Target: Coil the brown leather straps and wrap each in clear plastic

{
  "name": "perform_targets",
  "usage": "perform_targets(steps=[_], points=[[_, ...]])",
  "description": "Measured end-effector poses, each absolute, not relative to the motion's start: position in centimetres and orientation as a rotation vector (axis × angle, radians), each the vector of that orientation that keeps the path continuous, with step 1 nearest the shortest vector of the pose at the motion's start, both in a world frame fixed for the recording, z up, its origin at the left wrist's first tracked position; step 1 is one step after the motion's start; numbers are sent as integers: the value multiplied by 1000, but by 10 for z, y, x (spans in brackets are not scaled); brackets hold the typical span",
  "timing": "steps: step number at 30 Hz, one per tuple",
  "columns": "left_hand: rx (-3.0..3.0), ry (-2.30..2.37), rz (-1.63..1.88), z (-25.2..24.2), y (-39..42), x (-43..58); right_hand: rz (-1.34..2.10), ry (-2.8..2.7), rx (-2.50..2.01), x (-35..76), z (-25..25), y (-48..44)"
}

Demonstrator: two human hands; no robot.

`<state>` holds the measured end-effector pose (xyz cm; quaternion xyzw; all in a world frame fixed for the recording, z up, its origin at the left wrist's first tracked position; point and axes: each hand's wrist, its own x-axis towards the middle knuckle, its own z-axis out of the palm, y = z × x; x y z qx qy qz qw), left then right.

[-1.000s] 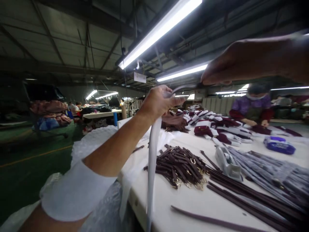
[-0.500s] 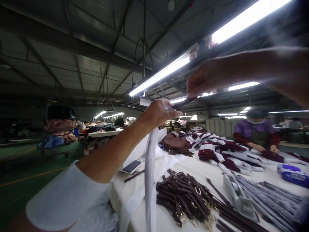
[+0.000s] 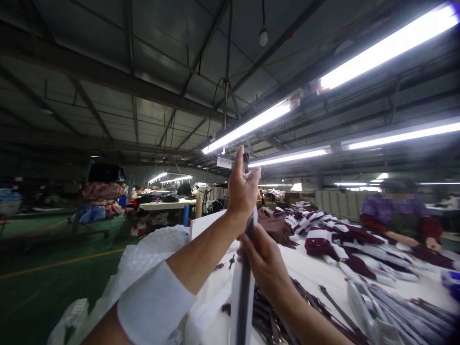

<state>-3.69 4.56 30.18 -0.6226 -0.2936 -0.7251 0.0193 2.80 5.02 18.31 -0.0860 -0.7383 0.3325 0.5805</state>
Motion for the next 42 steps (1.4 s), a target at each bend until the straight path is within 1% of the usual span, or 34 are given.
perform_targets(steps=[3, 8, 11, 13, 16, 18, 22, 27, 32, 37, 39, 42], points=[[-2018, -902, -2201, 301, 39, -44, 950, -1580, -256, 14, 168, 51], [-1988, -960, -2189, 298, 36, -69, 1096, -1689, -233, 16, 164, 61], [-2009, -1057, -2095, 289, 34, -78, 1200, -1665, -264, 15, 158, 65], [-2023, -1081, -1899, 281, 31, -82, 1219, -1608, -289, 14, 153, 69], [-2000, -1124, -1500, 269, 26, -90, 1246, -1535, -300, 14, 147, 78], [-1955, -1152, -1402, 263, 26, -96, 1288, -1504, -310, 16, 143, 83], [-1978, -1226, -1486, 258, 32, -102, 1307, -1486, -303, 20, 139, 87], [-2073, -1297, -1670, 253, 36, -105, 1194, -1594, -203, 24, 137, 85], [-2201, -1321, -1627, 240, 37, -106, 1126, -1560, -154, 24, 138, 89], [-2123, -1338, -1650, 234, 34, -105, 958, -1570, -216, 20, 142, 86], [-2049, -1368, -1590, 233, 31, -104, 978, -1557, -218, 16, 144, 82], [-2036, -1368, -1533, 231, 28, -101, 1161, -1481, -256, 10, 145, 75]])
